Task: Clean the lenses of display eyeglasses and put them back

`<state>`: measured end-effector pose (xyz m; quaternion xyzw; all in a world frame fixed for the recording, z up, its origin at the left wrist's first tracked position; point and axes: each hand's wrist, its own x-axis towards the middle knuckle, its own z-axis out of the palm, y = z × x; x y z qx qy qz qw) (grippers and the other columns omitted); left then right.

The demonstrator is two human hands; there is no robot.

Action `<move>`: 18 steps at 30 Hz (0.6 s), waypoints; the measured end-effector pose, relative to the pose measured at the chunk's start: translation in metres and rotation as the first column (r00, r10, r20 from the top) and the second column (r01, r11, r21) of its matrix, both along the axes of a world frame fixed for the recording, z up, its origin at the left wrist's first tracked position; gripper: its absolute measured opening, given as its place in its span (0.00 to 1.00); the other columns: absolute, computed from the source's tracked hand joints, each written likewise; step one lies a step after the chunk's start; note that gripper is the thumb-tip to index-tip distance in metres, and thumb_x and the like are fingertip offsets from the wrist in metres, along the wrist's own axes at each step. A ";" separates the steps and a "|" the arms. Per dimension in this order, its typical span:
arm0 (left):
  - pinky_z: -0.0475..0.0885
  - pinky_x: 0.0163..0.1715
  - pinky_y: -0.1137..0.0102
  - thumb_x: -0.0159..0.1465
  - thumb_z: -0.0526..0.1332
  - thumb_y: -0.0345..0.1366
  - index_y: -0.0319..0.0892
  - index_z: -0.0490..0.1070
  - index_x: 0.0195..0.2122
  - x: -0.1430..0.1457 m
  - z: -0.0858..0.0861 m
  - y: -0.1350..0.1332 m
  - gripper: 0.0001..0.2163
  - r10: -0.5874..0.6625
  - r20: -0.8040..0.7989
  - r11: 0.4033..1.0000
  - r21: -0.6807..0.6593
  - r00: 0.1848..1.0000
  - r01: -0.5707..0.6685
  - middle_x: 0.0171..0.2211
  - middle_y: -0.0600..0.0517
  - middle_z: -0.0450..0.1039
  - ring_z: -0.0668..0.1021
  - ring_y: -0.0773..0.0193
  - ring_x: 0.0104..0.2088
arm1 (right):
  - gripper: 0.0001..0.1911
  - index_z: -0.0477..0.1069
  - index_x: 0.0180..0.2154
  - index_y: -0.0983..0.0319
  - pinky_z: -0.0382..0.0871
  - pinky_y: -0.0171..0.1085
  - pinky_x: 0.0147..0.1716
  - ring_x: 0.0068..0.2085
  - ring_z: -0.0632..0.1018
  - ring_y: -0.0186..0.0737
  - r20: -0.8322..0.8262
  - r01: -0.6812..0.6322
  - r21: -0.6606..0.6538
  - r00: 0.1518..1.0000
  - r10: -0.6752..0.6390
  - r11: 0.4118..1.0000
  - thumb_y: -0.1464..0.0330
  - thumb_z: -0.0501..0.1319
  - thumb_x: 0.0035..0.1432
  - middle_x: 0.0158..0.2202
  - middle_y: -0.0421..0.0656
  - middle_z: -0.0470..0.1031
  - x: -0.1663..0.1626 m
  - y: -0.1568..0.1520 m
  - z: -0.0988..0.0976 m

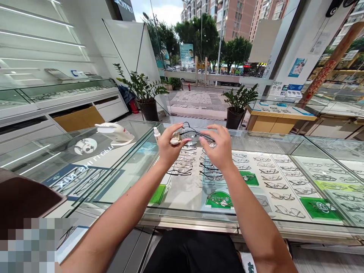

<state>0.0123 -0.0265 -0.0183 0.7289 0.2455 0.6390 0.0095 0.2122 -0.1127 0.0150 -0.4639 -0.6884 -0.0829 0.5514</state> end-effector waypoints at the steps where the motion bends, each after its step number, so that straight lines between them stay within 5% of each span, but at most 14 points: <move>1: 0.75 0.60 0.57 0.61 0.71 0.53 0.45 0.75 0.56 0.000 0.001 -0.001 0.26 -0.002 -0.028 1.000 0.002 1.000 0.002 0.54 0.42 0.80 0.80 0.53 0.57 | 0.09 0.82 0.44 0.53 0.65 0.57 0.62 0.56 0.75 0.52 0.023 0.002 -0.017 1.000 -0.002 1.000 0.61 0.64 0.67 0.52 0.45 0.78 0.001 0.001 -0.001; 18: 0.77 0.55 0.61 0.61 0.72 0.52 0.45 0.76 0.55 -0.004 0.013 -0.007 0.25 -0.099 -0.140 0.995 -0.043 0.985 0.094 0.52 0.43 0.82 0.83 0.53 0.53 | 0.09 0.80 0.38 0.56 0.62 0.56 0.59 0.56 0.73 0.52 -0.011 -0.094 -0.199 0.995 0.094 0.975 0.62 0.62 0.68 0.52 0.46 0.79 0.010 0.011 -0.007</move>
